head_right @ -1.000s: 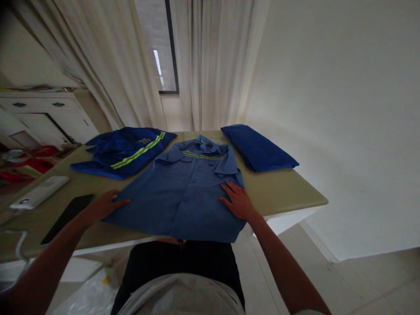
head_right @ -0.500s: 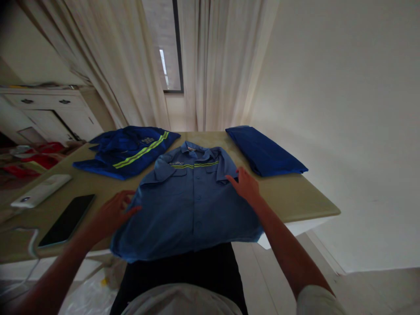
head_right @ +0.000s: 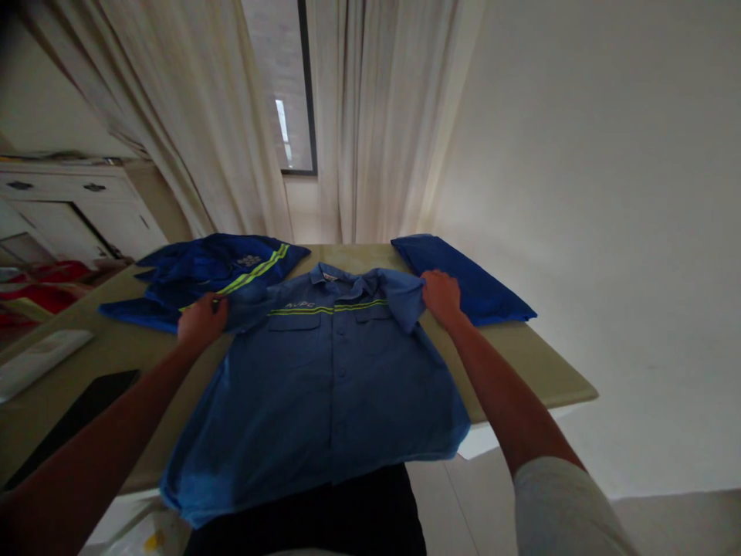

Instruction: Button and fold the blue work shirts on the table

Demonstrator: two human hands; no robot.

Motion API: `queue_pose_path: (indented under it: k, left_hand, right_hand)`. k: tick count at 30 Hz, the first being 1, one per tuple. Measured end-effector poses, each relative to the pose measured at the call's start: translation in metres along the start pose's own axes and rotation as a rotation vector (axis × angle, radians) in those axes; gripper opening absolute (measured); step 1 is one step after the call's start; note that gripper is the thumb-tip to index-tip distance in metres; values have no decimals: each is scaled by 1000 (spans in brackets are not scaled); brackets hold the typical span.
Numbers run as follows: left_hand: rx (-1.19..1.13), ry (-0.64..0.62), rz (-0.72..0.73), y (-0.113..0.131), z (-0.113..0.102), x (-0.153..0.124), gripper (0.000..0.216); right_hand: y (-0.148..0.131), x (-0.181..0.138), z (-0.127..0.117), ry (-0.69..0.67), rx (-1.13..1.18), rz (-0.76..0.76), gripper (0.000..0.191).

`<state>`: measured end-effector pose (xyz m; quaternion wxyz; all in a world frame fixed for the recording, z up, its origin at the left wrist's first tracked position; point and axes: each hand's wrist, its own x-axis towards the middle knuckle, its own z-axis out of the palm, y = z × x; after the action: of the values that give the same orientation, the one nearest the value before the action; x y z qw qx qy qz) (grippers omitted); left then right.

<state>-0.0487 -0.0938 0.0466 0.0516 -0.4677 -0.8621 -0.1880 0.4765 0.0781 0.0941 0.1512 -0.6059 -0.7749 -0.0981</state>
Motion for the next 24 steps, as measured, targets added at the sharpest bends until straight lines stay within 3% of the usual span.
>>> queue_pose_path:
  k: [2,4,6,8,11,14,17,24]
  left_hand:
    - [-49,117,-109,-9,-2,11,44]
    - [-52,208,-39,-6,2,12,48]
    - [-48,165,122,9,14,5,49]
    - [-29,16,288,29,32,-5,53]
    - [38,-178,363,45,57,-15,70]
    - [87,-218,326,35,72,-10,79]
    - [97,-220,300,14,77,1,78]
    - [73,-134,269,2,79,6,66]
  right_hand:
    - [7,14,-9,212,-24,160,40]
    - [-2,22,-6,313,17,176,43]
    - [-28,20,10,231,99,25,40]
    - [-65,10,36,45,181,-166,34]
    - [-113,-9,77,-179,259,-311,41]
    - [-132,-17,103,-236,288,-251,53]
    - [-133,-11,110,-249,293,-114,55]
    - [-143,19,112,-186,308,146,36]
